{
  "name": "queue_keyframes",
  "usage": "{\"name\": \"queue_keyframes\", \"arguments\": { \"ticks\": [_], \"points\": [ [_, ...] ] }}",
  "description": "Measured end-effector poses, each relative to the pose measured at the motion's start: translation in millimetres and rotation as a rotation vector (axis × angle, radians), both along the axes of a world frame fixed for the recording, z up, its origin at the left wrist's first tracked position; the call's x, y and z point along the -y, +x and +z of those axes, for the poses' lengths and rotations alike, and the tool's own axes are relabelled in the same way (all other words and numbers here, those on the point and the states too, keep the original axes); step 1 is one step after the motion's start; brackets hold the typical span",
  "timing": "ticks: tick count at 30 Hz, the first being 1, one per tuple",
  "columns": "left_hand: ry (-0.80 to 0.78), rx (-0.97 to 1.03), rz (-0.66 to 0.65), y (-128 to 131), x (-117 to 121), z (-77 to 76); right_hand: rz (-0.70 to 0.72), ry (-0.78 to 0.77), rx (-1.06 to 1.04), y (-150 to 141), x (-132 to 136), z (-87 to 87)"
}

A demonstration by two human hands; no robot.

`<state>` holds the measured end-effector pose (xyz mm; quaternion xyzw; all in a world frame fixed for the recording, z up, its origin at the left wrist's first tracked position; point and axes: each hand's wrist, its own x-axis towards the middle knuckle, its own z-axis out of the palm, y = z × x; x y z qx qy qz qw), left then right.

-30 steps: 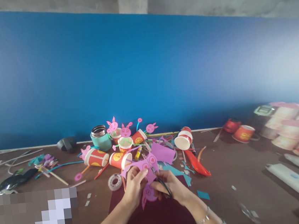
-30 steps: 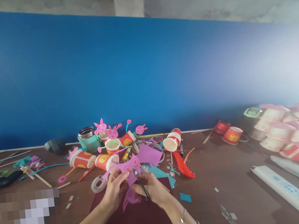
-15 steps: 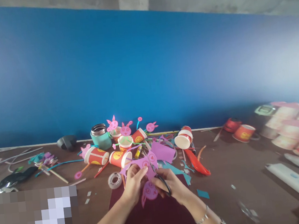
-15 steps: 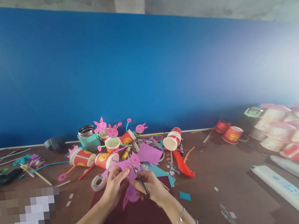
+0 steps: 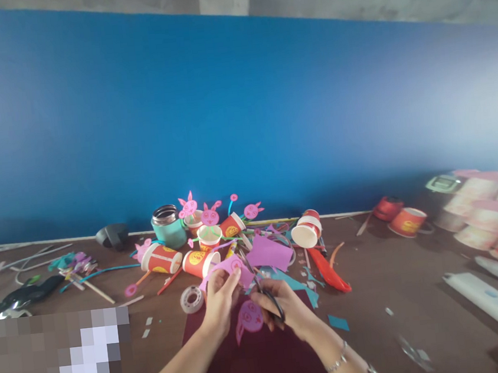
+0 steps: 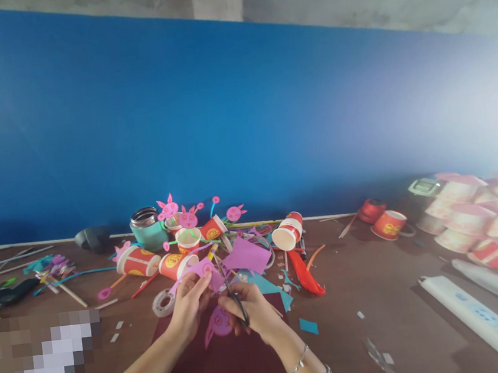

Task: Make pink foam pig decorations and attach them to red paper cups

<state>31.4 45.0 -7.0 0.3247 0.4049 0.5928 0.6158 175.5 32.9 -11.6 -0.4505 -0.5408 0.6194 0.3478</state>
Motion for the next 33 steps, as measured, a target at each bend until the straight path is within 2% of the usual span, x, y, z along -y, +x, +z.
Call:
{"name": "queue_keyframes", "arguments": {
  "ticks": [3,7,10,13,14,17,18,20,22,23,25,27,28,30,33],
  "points": [
    [0.043,-0.014,0.032,-1.1,-1.1,-5.6,-0.011,0.049,-0.125,-3.0,0.9,-1.3],
    [0.062,-0.063,-0.065,2.8,0.4,-12.0,-0.187,0.055,-0.169,-5.4,0.2,-3.0],
    [0.099,-0.183,-0.109,9.1,5.1,-12.9,-0.292,0.059,-0.182,-0.8,-2.6,-1.0],
    [0.198,-0.407,-0.173,14.0,19.6,-6.1,-0.378,0.118,-0.178,8.0,-6.0,4.0],
    [0.254,-0.462,-0.235,14.6,26.7,-1.7,-0.396,0.135,-0.172,10.9,-6.9,5.8],
    [0.436,-0.503,-0.310,11.9,47.8,15.5,-0.391,0.157,-0.156,18.3,-8.6,10.2],
    [0.519,-0.482,-0.226,9.6,52.0,21.5,-0.368,0.157,-0.149,20.1,-8.7,11.1],
    [0.622,-0.437,0.038,3.3,51.9,31.8,-0.294,0.148,-0.134,22.8,-8.5,12.0],
    [0.577,-0.445,0.278,-3.9,40.6,38.0,-0.204,0.126,-0.123,24.4,-8.0,11.4],
    [0.520,-0.476,0.301,-7.4,31.9,39.1,-0.164,0.111,-0.121,24.8,-7.7,10.7],
    [0.405,-0.556,0.182,-12.9,13.1,37.1,-0.111,0.073,-0.122,24.7,-7.2,9.0],
    [0.298,-0.545,-0.102,-15.4,-2.0,30.9,-0.112,0.047,-0.142,23.9,-6.5,8.3],
    [0.241,-0.482,-0.174,-15.5,-7.0,27.2,-0.130,0.051,-0.161,23.3,-6.0,8.9],
    [0.106,-0.273,-0.188,-13.9,-11.6,21.1,-0.165,0.096,-0.212,21.9,-4.9,11.5],
    [0.006,0.025,-0.044,-9.8,-10.1,17.7,-0.147,0.155,-0.244,18.6,-3.7,14.4]
  ]
}}
